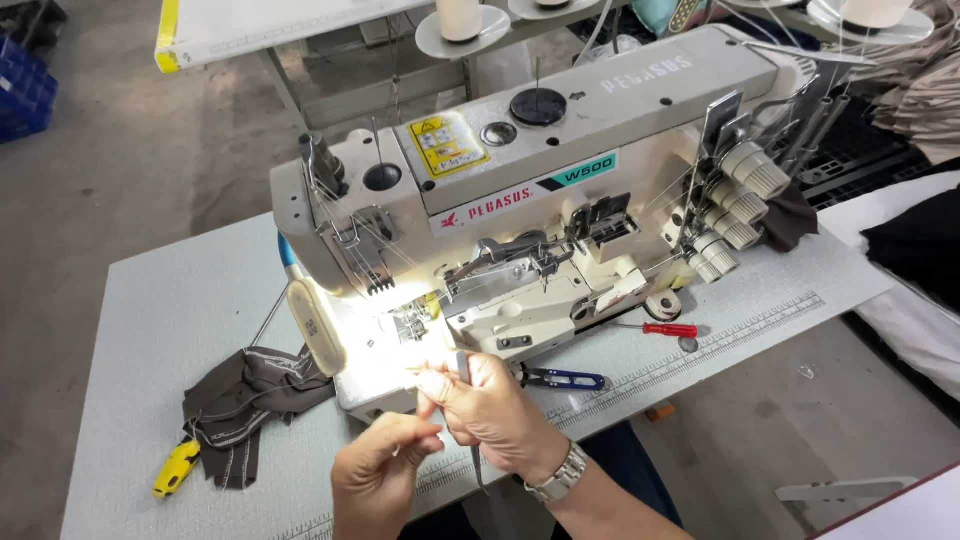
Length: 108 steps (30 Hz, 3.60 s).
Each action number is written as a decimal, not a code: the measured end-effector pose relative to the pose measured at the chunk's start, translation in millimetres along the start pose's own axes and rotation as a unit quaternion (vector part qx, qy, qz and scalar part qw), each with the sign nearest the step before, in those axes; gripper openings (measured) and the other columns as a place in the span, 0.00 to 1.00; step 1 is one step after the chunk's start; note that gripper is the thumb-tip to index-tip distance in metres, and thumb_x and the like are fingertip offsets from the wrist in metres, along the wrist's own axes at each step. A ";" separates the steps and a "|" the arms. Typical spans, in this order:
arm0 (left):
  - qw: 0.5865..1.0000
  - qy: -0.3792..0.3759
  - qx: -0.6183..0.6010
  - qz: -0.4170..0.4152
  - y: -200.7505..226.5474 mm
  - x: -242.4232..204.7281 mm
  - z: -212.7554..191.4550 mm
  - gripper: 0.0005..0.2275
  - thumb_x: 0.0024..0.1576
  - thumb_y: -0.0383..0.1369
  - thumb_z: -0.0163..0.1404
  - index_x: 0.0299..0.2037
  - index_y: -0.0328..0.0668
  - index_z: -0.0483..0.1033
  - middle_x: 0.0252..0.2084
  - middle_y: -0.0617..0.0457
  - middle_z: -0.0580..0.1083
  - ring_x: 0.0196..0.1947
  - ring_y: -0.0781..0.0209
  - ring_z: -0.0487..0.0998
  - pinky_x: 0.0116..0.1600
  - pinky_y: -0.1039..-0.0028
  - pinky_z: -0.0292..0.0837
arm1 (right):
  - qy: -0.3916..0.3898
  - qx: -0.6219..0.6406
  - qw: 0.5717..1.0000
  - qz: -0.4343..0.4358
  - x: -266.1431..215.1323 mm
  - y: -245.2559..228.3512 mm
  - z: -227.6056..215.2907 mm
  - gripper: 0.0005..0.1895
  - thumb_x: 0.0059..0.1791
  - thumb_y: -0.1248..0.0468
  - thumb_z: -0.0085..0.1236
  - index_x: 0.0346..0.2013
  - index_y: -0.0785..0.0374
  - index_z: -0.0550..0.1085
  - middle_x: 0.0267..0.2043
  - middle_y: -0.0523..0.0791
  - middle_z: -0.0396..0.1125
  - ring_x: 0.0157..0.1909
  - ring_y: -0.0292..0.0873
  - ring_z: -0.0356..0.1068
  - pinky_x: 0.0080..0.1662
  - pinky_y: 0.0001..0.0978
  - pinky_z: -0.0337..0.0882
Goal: The person uses a screwdriver to adjust components on a sewing machine, then uses tweezers to thread the needle and manipulate internal parts. The person repeatedly handles the needle and thread while working on the machine's needle area.
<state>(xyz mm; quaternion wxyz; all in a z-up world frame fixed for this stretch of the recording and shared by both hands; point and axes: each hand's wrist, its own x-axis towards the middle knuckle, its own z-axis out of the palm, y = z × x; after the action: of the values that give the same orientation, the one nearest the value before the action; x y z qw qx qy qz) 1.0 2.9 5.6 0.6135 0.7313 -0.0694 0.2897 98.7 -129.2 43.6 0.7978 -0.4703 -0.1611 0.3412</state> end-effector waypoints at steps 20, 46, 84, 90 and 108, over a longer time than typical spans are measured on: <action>0.893 0.074 0.414 -0.159 -26.6 92.9 -98.1 0.07 0.57 0.26 0.51 0.40 0.38 0.83 0.37 0.51 0.77 0.39 0.53 0.75 0.47 0.63 0.68 | 0.041 -0.366 0.930 0.006 -40.6 4.9 -23.0 0.14 0.50 0.65 0.46 0.35 0.61 0.82 0.16 0.36 0.58 0.17 0.31 0.49 0.24 0.29 0.49; 0.933 -0.113 0.340 0.043 3.0 12.1 2.4 0.04 0.55 0.25 0.56 0.38 0.43 0.77 0.25 0.60 0.77 0.17 0.68 0.73 0.25 0.76 0.69 | 0.012 -0.794 0.592 -0.135 -60.0 7.5 -141.4 0.24 0.50 0.73 0.36 0.62 0.66 0.63 0.52 0.51 0.61 0.48 0.53 0.61 0.46 0.48 0.66; 0.952 -0.078 0.267 -0.129 22.2 72.2 -8.7 0.16 0.62 0.27 0.51 0.22 0.45 0.63 0.23 0.64 0.67 0.26 0.75 0.63 0.33 0.82 0.60 | 0.101 0.074 0.991 0.039 -50.5 -20.0 -45.1 0.27 0.53 0.44 0.45 0.57 0.57 0.74 0.31 0.44 0.62 0.19 0.31 0.50 0.17 0.22 0.53; 0.947 -0.062 0.278 -0.146 30.4 71.7 -3.8 0.12 0.62 0.30 0.53 0.24 0.45 0.72 0.18 0.67 0.53 0.22 0.75 0.53 0.29 0.81 0.57 | -0.021 0.277 0.912 0.303 -45.2 -4.9 -8.6 0.31 0.54 0.41 0.45 0.53 0.67 0.69 0.26 0.39 0.52 0.21 0.30 0.50 0.18 0.15 0.45; 0.946 -0.053 0.300 -0.107 28.7 60.7 -5.2 0.08 0.59 0.29 0.53 0.27 0.45 0.78 0.15 0.67 0.55 0.17 0.77 0.51 0.23 0.80 0.49 | 0.043 0.273 0.920 0.278 -16.8 22.1 4.6 0.25 0.57 0.39 0.42 0.35 0.58 0.68 0.23 0.38 0.51 0.17 0.27 0.45 0.15 0.16 0.43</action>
<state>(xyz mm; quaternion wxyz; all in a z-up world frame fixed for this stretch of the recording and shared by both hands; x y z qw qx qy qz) 36.0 16.4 61.5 0.3882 0.8991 0.0668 0.1908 75.4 -130.7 28.0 0.7744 -0.2740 0.1097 0.5597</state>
